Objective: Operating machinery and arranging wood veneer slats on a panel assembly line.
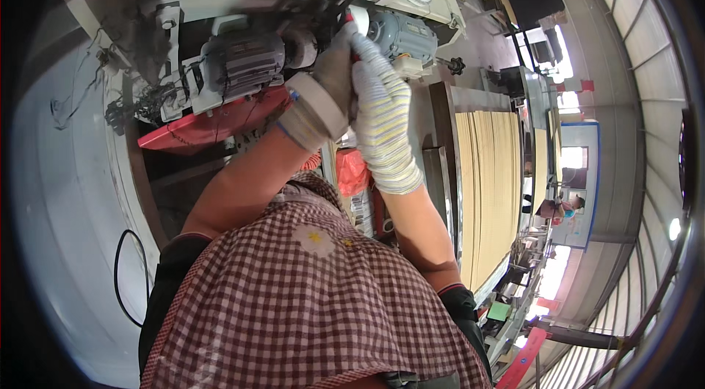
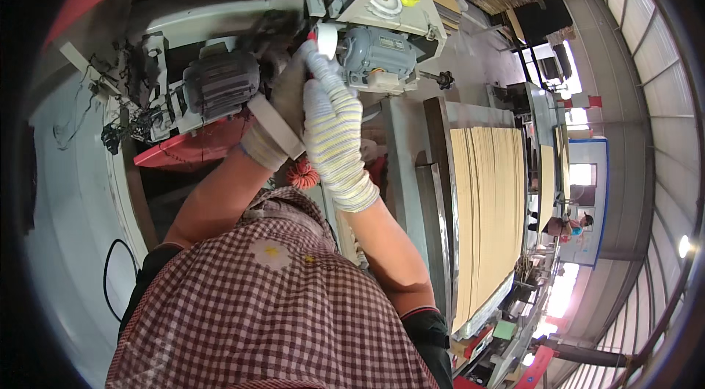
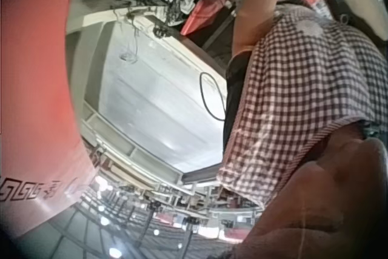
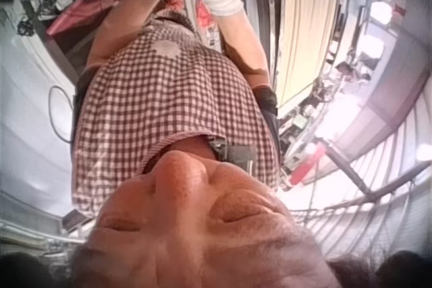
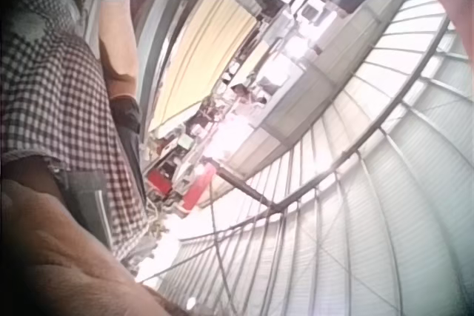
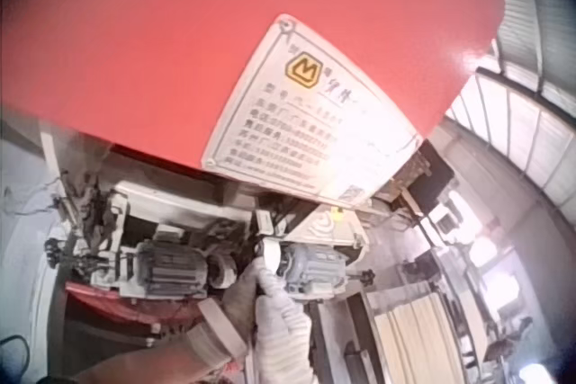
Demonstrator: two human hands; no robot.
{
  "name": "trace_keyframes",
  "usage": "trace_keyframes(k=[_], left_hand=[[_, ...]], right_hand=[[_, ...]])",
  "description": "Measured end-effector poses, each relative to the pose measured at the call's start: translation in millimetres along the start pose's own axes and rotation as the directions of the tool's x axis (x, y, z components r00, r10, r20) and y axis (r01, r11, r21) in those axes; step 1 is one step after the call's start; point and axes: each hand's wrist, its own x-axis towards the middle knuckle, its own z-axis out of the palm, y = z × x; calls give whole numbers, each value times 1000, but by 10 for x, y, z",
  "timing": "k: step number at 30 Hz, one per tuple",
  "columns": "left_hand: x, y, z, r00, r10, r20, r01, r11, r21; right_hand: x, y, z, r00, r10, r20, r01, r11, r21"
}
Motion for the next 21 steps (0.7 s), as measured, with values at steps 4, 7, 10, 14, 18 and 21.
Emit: trace_keyframes(k=[4,7,10,14,18,21], left_hand=[[355,-93,-131,982,-179,-63,182,982,43],[727,-361,-393,985,-168,27,168,986,-11],[726,-440,-352,997,-62,53,65,997,-48],[567,-337,-216,994,-93,49,98,989,-114],[482,-321,-166,998,-42,37,46,990,-136],[472,-325,-203,996,-48,76,56,993,-108]], right_hand=[[71,-34,-67,992,-120,24,123,955,-269],[84,-116,-19,998,-59,15,61,965,-256],[67,-113,-14,997,77,-9,-77,986,-147],[103,-65,-36,999,51,-8,-52,982,-181],[78,69,-67,999,50,-19,-53,977,-207],[77,82,-73,1000,12,-16,-16,969,-245]])
